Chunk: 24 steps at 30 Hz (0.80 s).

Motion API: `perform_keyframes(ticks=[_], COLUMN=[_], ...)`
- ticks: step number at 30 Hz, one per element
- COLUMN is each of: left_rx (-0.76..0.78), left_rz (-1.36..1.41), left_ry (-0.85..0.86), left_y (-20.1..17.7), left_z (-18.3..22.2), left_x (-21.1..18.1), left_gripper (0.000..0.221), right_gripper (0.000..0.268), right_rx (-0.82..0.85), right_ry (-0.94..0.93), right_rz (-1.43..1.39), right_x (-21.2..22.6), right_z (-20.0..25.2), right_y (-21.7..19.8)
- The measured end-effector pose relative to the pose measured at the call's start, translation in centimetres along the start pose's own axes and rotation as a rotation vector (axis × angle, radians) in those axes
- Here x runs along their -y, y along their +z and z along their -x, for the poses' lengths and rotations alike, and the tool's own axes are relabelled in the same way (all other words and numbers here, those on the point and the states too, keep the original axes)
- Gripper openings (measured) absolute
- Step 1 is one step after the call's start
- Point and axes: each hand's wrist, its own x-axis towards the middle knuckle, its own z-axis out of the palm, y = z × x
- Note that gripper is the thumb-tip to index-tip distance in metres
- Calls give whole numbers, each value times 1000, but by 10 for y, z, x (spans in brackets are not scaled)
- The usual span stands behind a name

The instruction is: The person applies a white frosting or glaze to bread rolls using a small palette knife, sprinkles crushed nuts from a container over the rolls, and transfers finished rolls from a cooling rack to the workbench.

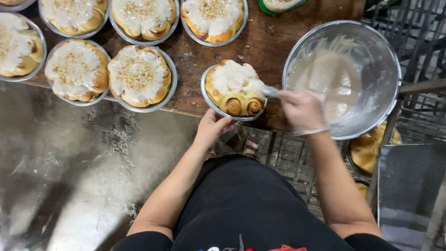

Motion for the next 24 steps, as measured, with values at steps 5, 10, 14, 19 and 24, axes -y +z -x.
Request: perform_keyframes(ticks=[5, 10, 14, 19, 24], left_rx=[7, 18, 10, -7, 3], left_rz=[-59, -170, -220, -289, -199], left_ry=[94, 196, 292, 253, 217], left_y=[13, 10, 19, 17, 14], left_z=[1, -1, 0, -3, -4], left_x=[-7, -5, -7, -9, -11], left_gripper=[31, 25, 29, 23, 22], right_gripper=[22, 16, 16, 23, 23], right_rx=[-68, -181, -7, -173, -23], right_ry=[-223, -282, -207, -518, -321], right_rz=[601, 451, 579, 457, 391], right_x=[101, 104, 111, 121, 80], right_z=[-11, -22, -36, -17, -41], right_y=[-3, -16, -4, -1, -10])
